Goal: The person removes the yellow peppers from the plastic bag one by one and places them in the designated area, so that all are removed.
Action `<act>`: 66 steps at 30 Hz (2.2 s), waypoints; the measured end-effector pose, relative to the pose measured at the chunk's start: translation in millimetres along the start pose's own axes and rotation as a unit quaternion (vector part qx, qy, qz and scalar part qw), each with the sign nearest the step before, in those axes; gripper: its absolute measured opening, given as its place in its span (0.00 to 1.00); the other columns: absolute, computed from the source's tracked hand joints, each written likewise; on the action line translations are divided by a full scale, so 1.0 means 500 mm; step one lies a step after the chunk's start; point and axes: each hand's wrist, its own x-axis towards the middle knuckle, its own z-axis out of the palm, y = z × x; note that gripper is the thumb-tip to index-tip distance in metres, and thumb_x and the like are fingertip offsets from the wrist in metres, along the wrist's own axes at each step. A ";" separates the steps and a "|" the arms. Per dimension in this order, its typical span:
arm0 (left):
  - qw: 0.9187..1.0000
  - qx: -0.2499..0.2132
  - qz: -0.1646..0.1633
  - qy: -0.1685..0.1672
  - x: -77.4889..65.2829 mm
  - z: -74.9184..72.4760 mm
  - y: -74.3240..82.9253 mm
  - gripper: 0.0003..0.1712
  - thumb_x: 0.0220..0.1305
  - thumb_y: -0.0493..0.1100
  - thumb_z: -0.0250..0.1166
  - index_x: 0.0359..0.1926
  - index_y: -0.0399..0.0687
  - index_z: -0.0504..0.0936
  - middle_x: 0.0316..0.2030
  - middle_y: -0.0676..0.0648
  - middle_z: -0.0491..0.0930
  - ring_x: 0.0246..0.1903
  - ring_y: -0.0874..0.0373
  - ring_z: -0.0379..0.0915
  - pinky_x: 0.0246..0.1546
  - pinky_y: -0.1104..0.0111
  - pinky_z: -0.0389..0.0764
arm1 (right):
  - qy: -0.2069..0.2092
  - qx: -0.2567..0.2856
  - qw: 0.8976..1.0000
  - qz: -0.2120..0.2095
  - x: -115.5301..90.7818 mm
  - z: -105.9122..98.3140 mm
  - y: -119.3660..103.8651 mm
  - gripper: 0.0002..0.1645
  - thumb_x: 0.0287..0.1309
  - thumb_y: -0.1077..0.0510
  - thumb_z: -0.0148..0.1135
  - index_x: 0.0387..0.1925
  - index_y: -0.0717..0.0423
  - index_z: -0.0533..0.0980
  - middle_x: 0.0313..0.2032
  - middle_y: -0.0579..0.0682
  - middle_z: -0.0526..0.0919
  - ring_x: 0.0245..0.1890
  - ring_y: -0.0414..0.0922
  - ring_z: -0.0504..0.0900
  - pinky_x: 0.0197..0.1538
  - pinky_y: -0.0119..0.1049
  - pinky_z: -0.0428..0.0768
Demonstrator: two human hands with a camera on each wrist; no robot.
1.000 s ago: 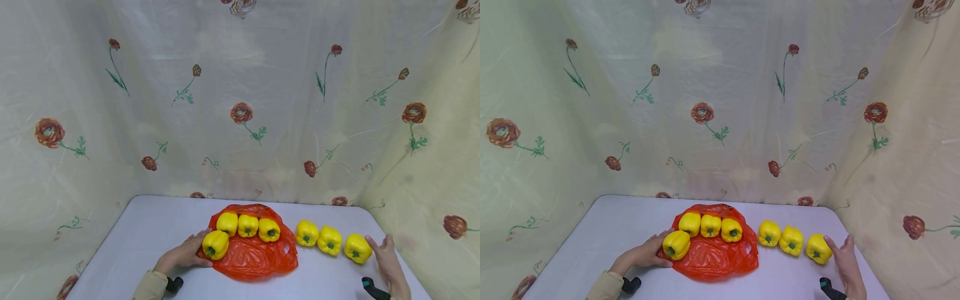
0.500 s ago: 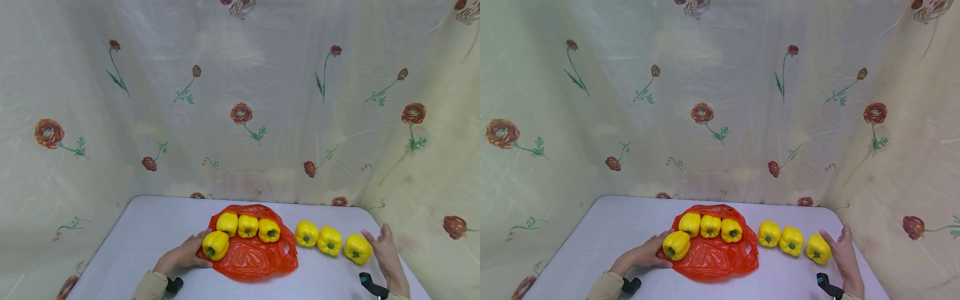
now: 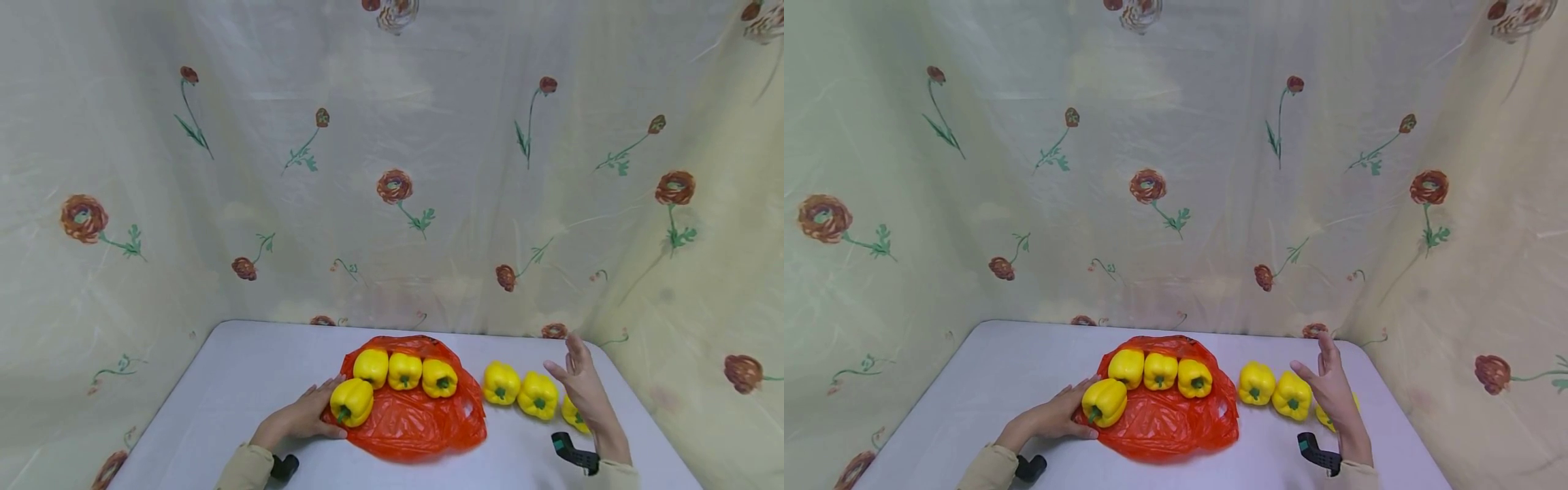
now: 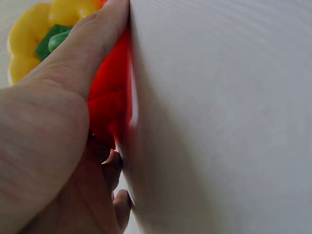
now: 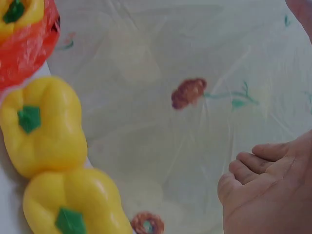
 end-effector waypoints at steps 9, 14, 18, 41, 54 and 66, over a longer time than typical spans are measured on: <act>1.000 0.002 -0.004 0.000 0.001 -0.001 0.001 0.62 0.48 0.66 0.71 0.75 0.46 0.51 0.75 0.43 0.52 0.74 0.42 0.46 0.73 0.42 0.42 | -0.025 0.007 0.998 -0.052 0.002 0.054 -0.050 0.55 0.64 0.56 0.61 0.76 0.54 0.32 0.76 0.59 0.36 0.76 0.58 0.35 0.74 0.46 0.39; 1.000 0.000 -0.003 0.000 0.001 -0.001 0.000 0.62 0.48 0.67 0.70 0.75 0.46 0.51 0.75 0.43 0.52 0.74 0.42 0.46 0.73 0.42 0.42 | -0.038 0.010 0.997 -0.072 0.004 0.088 -0.071 0.54 0.61 0.58 0.64 0.75 0.56 0.38 0.75 0.60 0.43 0.75 0.59 0.40 0.73 0.50 0.43; 1.000 0.000 -0.001 0.001 0.003 0.000 -0.001 0.62 0.48 0.67 0.70 0.75 0.47 0.51 0.75 0.43 0.52 0.74 0.43 0.46 0.73 0.42 0.42 | -0.052 0.003 0.995 -0.085 0.006 0.120 -0.081 0.52 0.59 0.59 0.66 0.73 0.58 0.42 0.73 0.61 0.48 0.75 0.59 0.44 0.72 0.54 0.45; 1.000 -0.001 0.002 -0.002 0.004 0.002 -0.004 0.61 0.49 0.67 0.70 0.75 0.48 0.51 0.75 0.43 0.52 0.74 0.43 0.46 0.73 0.42 0.42 | -0.104 -0.006 0.991 -0.087 0.007 0.244 -0.081 0.45 0.55 0.52 0.70 0.67 0.53 0.56 0.67 0.56 0.63 0.70 0.56 0.60 0.72 0.52 0.55; 1.000 0.000 -0.007 -0.002 0.005 -0.001 -0.007 0.61 0.48 0.68 0.70 0.75 0.50 0.51 0.75 0.46 0.52 0.74 0.44 0.45 0.73 0.43 0.42 | -0.142 0.020 0.990 -0.016 0.000 0.316 -0.108 0.47 0.52 0.46 0.72 0.67 0.48 0.57 0.68 0.54 0.63 0.72 0.56 0.56 0.73 0.58 0.54; 1.000 -0.003 -0.002 -0.004 0.003 -0.001 -0.005 0.60 0.49 0.67 0.70 0.75 0.49 0.52 0.75 0.46 0.51 0.75 0.44 0.44 0.73 0.42 0.42 | -0.181 0.039 0.983 -0.019 0.001 0.407 -0.103 0.49 0.51 0.47 0.72 0.68 0.52 0.56 0.69 0.54 0.61 0.72 0.56 0.56 0.73 0.57 0.55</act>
